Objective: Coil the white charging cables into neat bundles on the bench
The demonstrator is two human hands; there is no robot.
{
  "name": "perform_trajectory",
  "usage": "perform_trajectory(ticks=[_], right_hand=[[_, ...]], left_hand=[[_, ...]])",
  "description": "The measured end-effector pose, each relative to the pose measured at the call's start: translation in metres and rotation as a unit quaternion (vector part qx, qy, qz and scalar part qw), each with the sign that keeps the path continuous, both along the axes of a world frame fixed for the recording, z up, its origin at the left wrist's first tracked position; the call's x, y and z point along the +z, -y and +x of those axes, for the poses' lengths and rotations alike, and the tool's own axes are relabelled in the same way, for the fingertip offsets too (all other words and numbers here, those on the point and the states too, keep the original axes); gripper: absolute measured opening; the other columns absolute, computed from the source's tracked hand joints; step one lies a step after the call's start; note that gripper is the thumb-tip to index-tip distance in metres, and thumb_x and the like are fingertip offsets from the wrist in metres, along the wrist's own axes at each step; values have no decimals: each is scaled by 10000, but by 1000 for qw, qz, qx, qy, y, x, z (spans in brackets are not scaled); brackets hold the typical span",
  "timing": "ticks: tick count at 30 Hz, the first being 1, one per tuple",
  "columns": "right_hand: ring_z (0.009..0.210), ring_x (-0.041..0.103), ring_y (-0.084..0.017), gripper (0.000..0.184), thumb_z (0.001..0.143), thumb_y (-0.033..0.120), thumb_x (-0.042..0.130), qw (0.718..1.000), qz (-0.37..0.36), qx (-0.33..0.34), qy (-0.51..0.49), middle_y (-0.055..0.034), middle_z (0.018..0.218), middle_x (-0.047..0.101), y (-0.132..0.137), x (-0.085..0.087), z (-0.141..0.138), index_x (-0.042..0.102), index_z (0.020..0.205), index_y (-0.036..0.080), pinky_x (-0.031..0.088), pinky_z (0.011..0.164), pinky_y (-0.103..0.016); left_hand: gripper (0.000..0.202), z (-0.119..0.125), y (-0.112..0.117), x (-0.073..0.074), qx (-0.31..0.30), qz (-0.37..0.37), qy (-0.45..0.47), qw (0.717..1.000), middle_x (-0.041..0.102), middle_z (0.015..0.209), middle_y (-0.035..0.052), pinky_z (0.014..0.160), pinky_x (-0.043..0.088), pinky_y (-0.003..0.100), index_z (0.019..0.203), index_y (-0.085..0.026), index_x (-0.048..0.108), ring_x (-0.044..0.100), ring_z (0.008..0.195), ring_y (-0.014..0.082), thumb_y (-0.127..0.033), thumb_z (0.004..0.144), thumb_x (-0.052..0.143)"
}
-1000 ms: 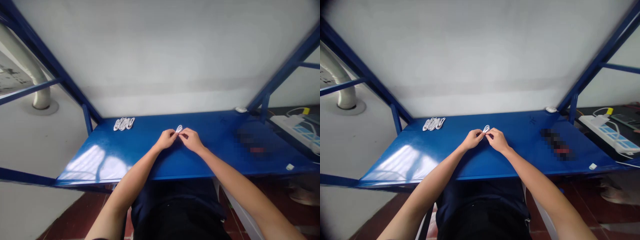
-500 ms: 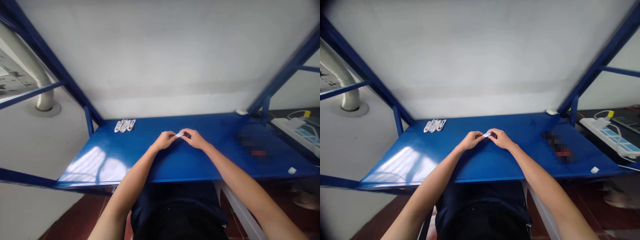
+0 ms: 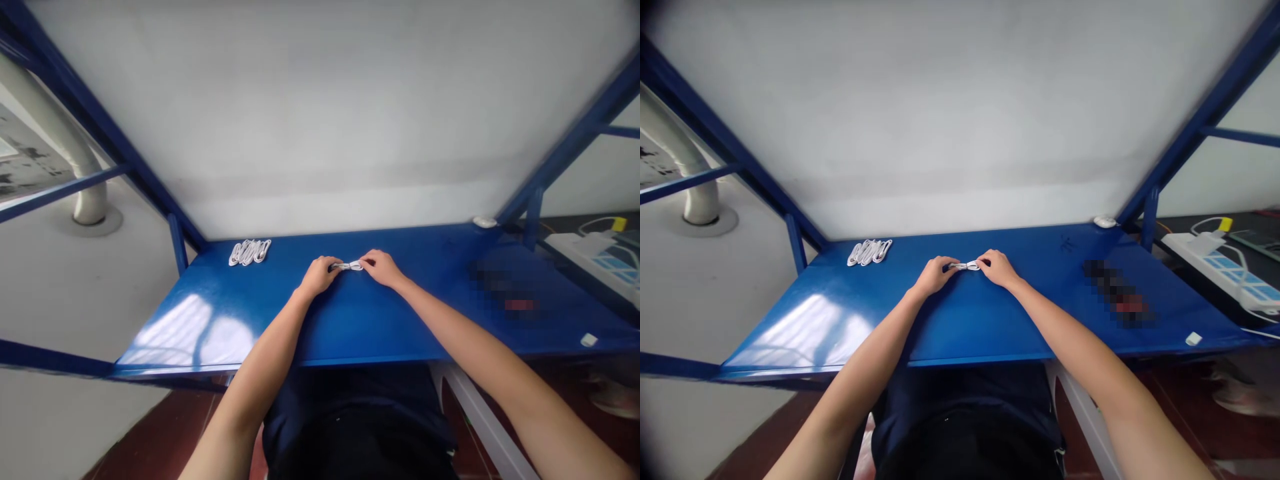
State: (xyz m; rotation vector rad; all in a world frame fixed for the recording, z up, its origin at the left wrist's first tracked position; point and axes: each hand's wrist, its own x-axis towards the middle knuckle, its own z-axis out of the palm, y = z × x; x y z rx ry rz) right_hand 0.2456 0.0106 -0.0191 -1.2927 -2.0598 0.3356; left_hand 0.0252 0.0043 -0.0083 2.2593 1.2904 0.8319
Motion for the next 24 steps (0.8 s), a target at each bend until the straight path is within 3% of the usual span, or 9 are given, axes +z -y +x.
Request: perform_trajectory(ticks=[5, 8, 13, 15, 19, 24], right_hand=[[864, 591, -213, 230, 879, 306, 506, 999, 7, -18, 25, -72, 881, 678, 4, -1, -1, 704, 868, 189, 442, 851, -387], [1011, 565, -243, 290, 876, 380, 518, 999, -1, -35, 27, -97, 1036, 648, 7, -2, 5, 666, 1035, 188, 401, 955, -433], [1260, 406, -289, 539, 810, 556, 564, 997, -38, -14, 58, -101, 1321, 503, 11, 0, 23, 568, 1241, 232, 322, 1062, -467], [1341, 305, -304, 663, 778, 634, 557, 995, -63, -16, 82, -91, 1427, 405, 12, 2, 27, 509, 1318, 252, 294, 1086, -472], [1422, 113, -329, 926, 732, 777, 463, 975, -146, -16, 168, -77, 1561, 166, 12, 4, 25, 280, 1474, 253, 184, 1129, -503], [1435, 50, -306, 921, 787, 797, 270, 954, -165, 1, 252, -66, 1570, 111, 11, 1, 20, 188, 1504, 225, 52, 1153, -488]], left_hand=[[269, -1, -2, -3, 0, 1, -39, 999, 696, 1061, 43, 903, 431, 321, 1086, -234, 679, 599, 984, 226, -294, 864, 540], [459, -7, -4, -2, 0, -6, -72, 997, 622, 1227, 54, 985, 398, 335, 1255, -229, 571, 548, 1132, 235, -369, 819, 603], [926, -22, -8, 2, 31, -82, -183, 979, 262, 1528, 112, 1134, 154, 458, 1436, -245, 337, 188, 1412, 314, -679, 671, 629], [968, -25, -7, 4, 39, -106, -219, 969, 171, 1555, 104, 1135, 71, 497, 1455, -274, 292, 90, 1429, 324, -747, 659, 574], [966, -26, -6, 4, 29, -109, -250, 962, 125, 1561, 110, 1133, 26, 500, 1471, -258, 264, 50, 1433, 316, -786, 693, 485], [970, -24, -6, 2, 28, -103, -263, 959, 116, 1561, 111, 1132, 41, 499, 1478, -254, 253, 52, 1433, 314, -798, 701, 456]])
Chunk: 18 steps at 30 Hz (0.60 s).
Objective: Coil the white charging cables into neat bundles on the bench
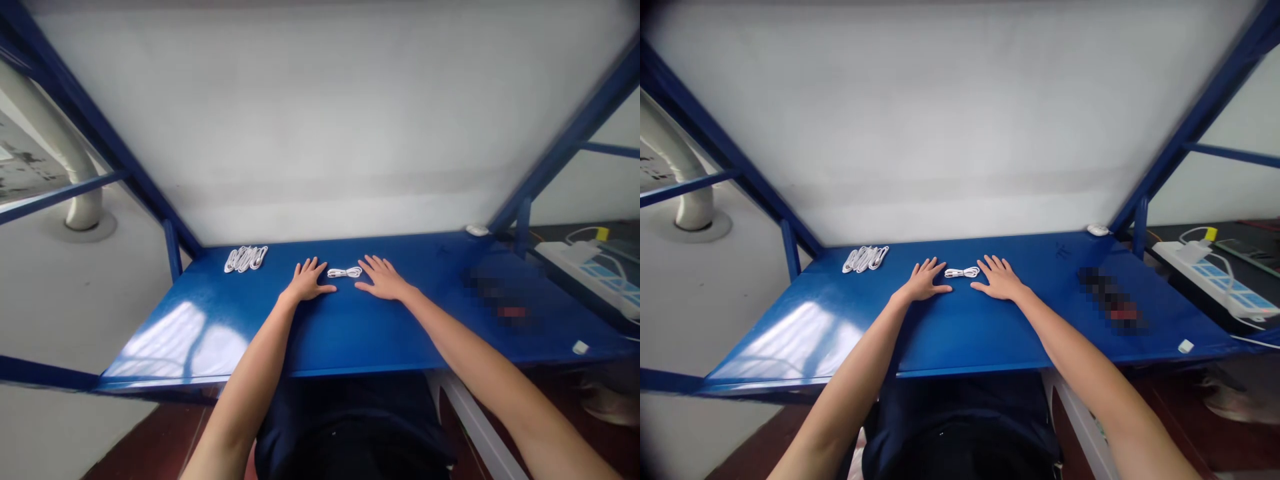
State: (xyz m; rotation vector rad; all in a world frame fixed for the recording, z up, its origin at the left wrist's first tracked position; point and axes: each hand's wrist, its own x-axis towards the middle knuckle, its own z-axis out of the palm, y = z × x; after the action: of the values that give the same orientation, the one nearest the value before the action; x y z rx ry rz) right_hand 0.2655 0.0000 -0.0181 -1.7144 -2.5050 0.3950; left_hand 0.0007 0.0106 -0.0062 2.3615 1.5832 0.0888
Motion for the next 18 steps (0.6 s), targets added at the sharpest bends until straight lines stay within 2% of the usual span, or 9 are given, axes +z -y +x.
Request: perform_trajectory(ticks=[5, 14, 18], right_hand=[[1437, 52, -290, 894, 797, 790, 242, 1000, 15, 18, 6, -32, 1570, 103, -1, -2, 4, 175, 1505, 249, 79, 1156, -466], [1436, 77, -281, 855, 810, 779, 245, 1000, 14, 12, -16, -41, 1568, 132, -2, -3, 7, 230, 1492, 264, 92, 1157, -456], [1434, 90, -287, 799, 823, 761, 258, 1000, 15, 16, -23, -15, 1565, 155, -1, -2, 9, 260, 1479, 305, 93, 1158, -466]], left_hand=[[962, 1, 1, 0, 2, 4, -3, 1000, 121, 1559, 118, 1131, 54, 501, 1476, -248, 261, 55, 1434, 311, -802, 709, 437], [960, 1, 2, 0, 3, 7, -2, 1000, 130, 1560, 110, 1135, 51, 497, 1479, -250, 257, 56, 1434, 311, -807, 713, 420], [945, 2, 2, -2, 2, 13, -4, 1000, 125, 1561, 110, 1133, 59, 499, 1478, -252, 259, 59, 1434, 309, -809, 726, 393]])
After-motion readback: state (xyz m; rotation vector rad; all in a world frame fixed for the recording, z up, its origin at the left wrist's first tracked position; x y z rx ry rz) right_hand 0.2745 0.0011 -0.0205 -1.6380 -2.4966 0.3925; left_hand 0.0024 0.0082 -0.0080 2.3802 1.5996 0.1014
